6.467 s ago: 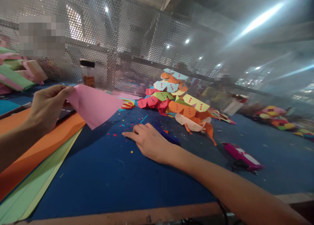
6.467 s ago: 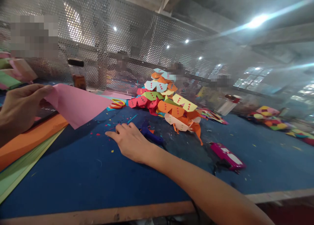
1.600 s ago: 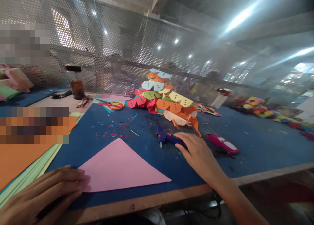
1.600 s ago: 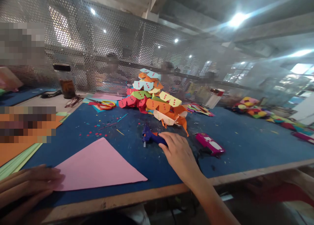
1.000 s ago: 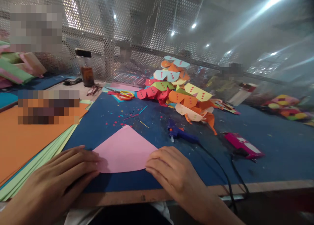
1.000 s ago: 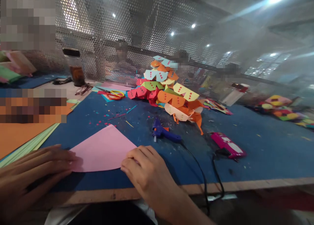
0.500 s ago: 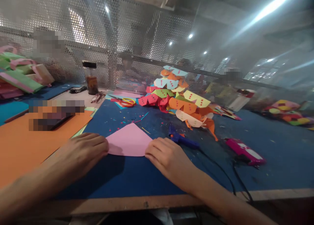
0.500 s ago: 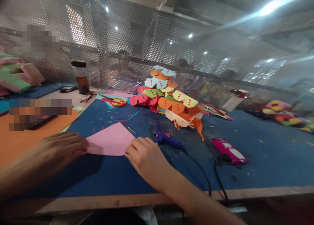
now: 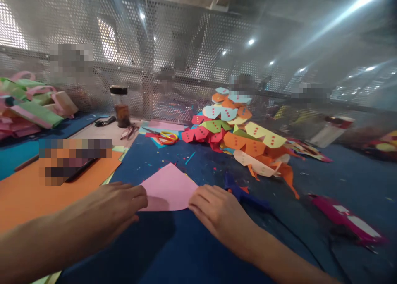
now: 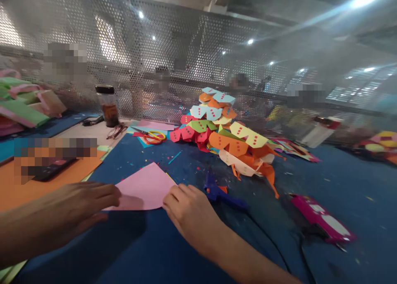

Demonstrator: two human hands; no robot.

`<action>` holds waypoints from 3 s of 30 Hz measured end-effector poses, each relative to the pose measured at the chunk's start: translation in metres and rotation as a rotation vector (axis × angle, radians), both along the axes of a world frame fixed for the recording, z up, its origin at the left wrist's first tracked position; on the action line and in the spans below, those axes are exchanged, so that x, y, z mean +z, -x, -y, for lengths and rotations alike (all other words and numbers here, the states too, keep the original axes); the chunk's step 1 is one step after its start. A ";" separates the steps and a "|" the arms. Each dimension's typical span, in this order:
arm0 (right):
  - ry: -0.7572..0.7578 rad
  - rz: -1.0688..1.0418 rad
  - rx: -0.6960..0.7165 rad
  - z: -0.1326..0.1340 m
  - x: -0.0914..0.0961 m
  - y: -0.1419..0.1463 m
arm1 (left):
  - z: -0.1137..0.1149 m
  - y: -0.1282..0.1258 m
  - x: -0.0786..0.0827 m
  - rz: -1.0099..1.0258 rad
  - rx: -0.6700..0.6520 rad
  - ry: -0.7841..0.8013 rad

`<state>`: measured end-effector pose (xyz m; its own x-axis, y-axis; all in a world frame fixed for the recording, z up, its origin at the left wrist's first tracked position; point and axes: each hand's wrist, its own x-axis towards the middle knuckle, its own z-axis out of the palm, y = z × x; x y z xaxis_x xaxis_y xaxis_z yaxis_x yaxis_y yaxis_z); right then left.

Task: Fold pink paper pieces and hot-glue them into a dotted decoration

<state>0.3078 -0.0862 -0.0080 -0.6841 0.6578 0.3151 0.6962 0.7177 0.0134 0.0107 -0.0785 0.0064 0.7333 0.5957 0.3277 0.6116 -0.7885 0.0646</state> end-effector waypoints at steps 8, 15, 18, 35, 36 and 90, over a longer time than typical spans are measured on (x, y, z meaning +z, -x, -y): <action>0.058 -0.122 -0.016 -0.003 -0.003 -0.005 | -0.028 -0.022 -0.014 0.100 -0.108 0.064; 0.153 -0.128 -0.031 -0.007 -0.004 -0.006 | -0.047 -0.019 -0.036 0.174 -0.217 0.051; 0.180 -0.151 -0.025 -0.007 -0.004 -0.006 | -0.048 -0.017 -0.042 0.178 -0.216 0.054; 0.230 -0.221 -0.097 -0.008 -0.006 -0.003 | -0.046 -0.007 -0.056 0.203 -0.176 0.100; 0.236 -0.223 -0.104 -0.007 -0.006 -0.003 | -0.046 -0.007 -0.056 0.198 -0.169 0.104; 0.257 -0.244 -0.280 -0.023 -0.008 0.025 | -0.044 -0.017 -0.047 0.293 0.006 0.182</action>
<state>0.2831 -0.0631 -0.0157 -0.3943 0.8851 0.2471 0.8249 0.4594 -0.3293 0.0280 -0.0348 -0.0402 0.6204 0.6674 0.4119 0.5506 -0.7446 0.3773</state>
